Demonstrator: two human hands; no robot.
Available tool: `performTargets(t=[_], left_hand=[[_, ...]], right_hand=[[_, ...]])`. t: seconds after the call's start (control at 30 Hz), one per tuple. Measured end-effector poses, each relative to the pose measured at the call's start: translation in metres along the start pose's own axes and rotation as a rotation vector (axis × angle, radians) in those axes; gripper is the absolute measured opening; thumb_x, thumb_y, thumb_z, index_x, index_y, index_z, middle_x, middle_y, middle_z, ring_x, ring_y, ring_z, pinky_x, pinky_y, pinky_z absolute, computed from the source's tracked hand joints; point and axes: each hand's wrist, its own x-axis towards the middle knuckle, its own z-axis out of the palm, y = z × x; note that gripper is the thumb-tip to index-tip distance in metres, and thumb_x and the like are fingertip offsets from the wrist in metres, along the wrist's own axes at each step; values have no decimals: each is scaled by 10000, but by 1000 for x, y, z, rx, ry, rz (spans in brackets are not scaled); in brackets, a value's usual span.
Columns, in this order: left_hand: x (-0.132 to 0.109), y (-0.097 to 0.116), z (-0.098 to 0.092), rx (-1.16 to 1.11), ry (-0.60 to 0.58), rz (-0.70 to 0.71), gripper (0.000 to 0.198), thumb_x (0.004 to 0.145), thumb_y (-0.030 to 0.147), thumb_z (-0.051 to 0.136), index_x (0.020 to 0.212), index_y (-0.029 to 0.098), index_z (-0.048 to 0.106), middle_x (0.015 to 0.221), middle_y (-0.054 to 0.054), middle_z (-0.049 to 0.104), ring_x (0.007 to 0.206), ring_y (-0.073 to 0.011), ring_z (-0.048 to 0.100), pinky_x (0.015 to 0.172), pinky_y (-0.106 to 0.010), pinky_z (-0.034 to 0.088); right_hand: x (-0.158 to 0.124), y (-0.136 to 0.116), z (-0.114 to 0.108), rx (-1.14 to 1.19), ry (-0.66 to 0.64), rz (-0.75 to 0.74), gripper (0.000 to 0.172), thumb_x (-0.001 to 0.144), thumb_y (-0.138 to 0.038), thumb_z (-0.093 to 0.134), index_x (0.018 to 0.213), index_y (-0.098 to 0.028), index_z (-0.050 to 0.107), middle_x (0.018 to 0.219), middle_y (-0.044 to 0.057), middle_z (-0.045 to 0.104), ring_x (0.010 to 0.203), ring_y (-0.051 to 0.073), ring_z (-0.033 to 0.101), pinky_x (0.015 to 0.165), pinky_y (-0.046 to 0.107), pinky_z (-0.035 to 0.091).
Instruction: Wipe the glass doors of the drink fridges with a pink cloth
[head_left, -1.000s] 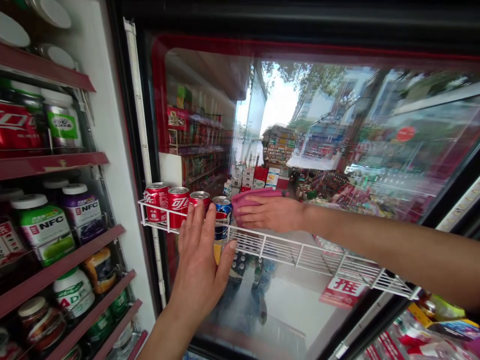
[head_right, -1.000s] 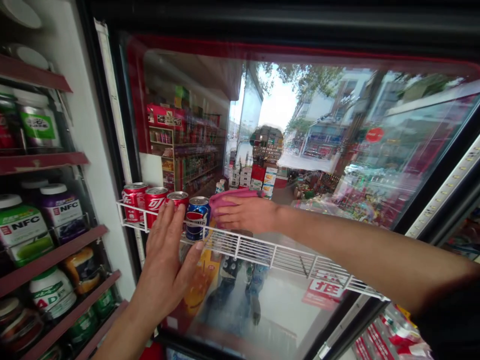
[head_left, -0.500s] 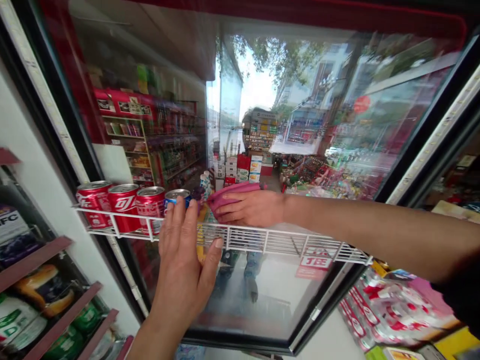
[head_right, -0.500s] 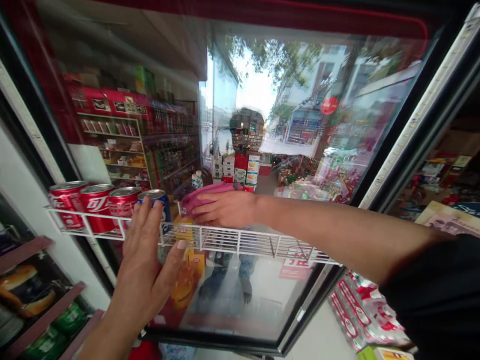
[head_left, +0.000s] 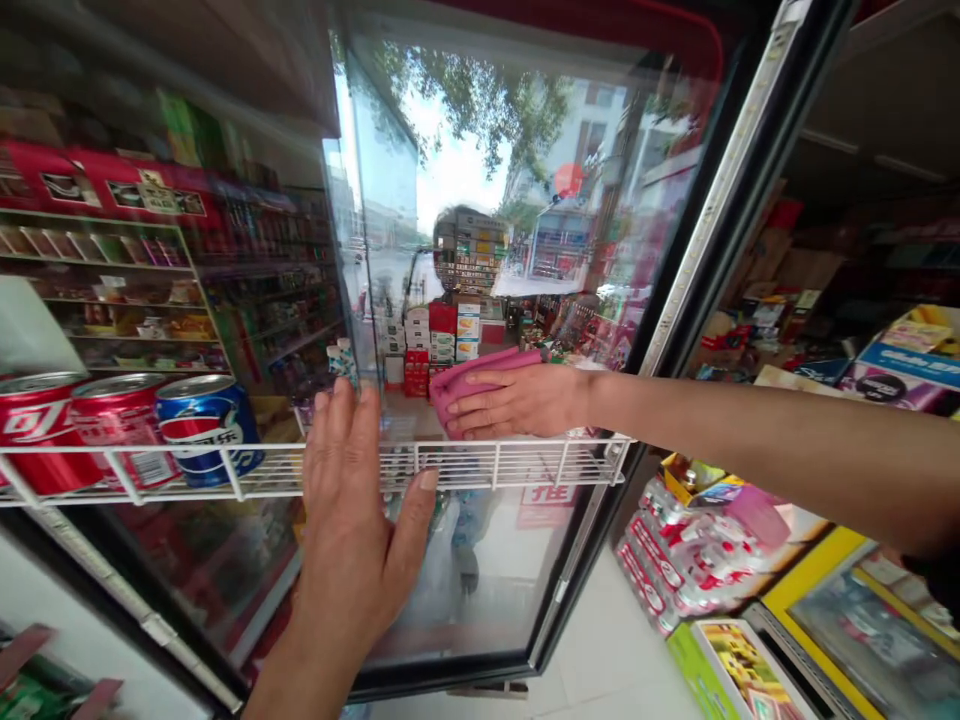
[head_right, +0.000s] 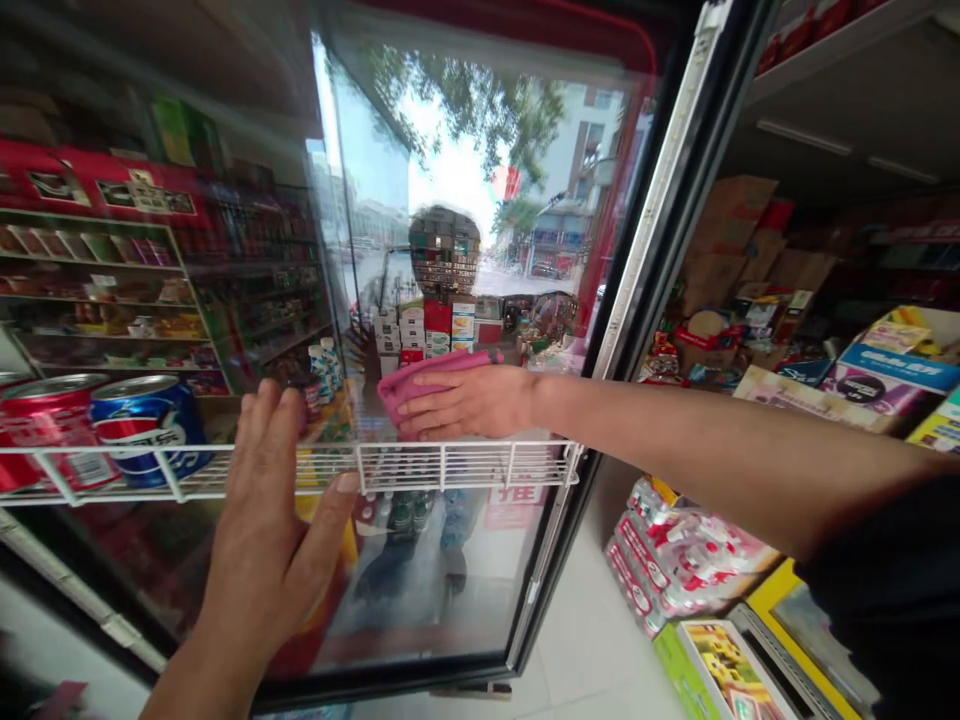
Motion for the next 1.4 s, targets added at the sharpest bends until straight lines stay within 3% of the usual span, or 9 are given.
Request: performTargets(t=[0.27, 0.43, 0.53, 0.6, 0.77, 1.0, 1.17, 1.27, 1.4], left_hand=[[-4, 33, 31, -26, 2, 20, 862, 1099, 420, 567, 1817, 289, 109, 1902, -132, 134, 1768, -368, 100, 1409, -657, 173], [-2, 40, 43, -27, 1, 43, 864, 1096, 420, 567, 1817, 300, 108, 1899, -135, 150, 1764, -373, 126, 1404, -668, 185], [1, 38, 45, -20, 4, 49, 857, 1089, 427, 572, 1815, 324, 128, 1900, -108, 162, 1762, -372, 137, 1406, -666, 193], [3, 36, 45, -15, 8, 55, 855, 1086, 433, 573, 1814, 334, 135, 1902, -97, 160, 1760, -374, 147, 1409, -669, 186], [13, 31, 45, -32, -8, 94, 876, 1087, 430, 571, 1817, 337, 96, 1905, -92, 143, 1760, -378, 144, 1406, -677, 196], [29, 23, 43, -84, -67, 157, 868, 1090, 422, 559, 1817, 333, 95, 1904, -91, 149, 1759, -368, 159, 1411, -668, 195], [33, 4, 34, -120, -98, 162, 867, 1087, 427, 564, 1817, 335, 106, 1904, -79, 151, 1760, -368, 154, 1417, -660, 193], [33, -11, 27, -147, -121, 161, 866, 1089, 421, 564, 1817, 338, 104, 1907, -69, 142, 1761, -366, 151, 1423, -644, 197], [32, -31, 15, -183, -145, 172, 869, 1091, 398, 569, 1817, 321, 98, 1905, -90, 147, 1761, -362, 153, 1422, -635, 203]], right_hand=[[-66, -34, 8, 46, -1, 133, 643, 1074, -270, 449, 1716, -293, 461, 1801, -39, 437, 1670, 202, 414, 1350, 492, 424], [-95, -49, 12, 112, -25, 261, 756, 995, -258, 546, 1740, -282, 423, 1854, -58, 323, 1739, 221, 253, 1427, 518, 284], [-105, -53, 13, 131, 21, 458, 791, 983, -250, 601, 1747, -275, 399, 1867, -55, 294, 1766, 204, 126, 1460, 506, 169], [-106, -52, 11, 148, 92, 639, 767, 1012, -277, 609, 1748, -271, 391, 1850, -26, 346, 1766, 202, 124, 1463, 516, 108], [-91, -28, 0, 169, 229, 1051, 755, 1042, -321, 616, 1755, -252, 379, 1828, 78, 389, 1740, 320, 243, 1431, 645, 50], [-69, 46, -10, 33, 598, 1513, 694, 999, -401, 660, 1649, -179, 565, 1767, 163, 473, 1692, 402, 351, 1381, 718, 128], [-46, 51, -2, -207, 756, 1790, 645, 1005, -471, 604, 1564, -153, 661, 1676, 202, 577, 1627, 370, 474, 1344, 692, 265], [-24, 32, 3, -280, 736, 1922, 673, 1000, -488, 590, 1583, -157, 645, 1669, 209, 582, 1624, 372, 476, 1324, 687, 313], [14, 5, 6, -239, 460, 2180, 741, 1053, -452, 474, 1707, -104, 464, 1774, 240, 423, 1701, 394, 327, 1322, 733, 279]])
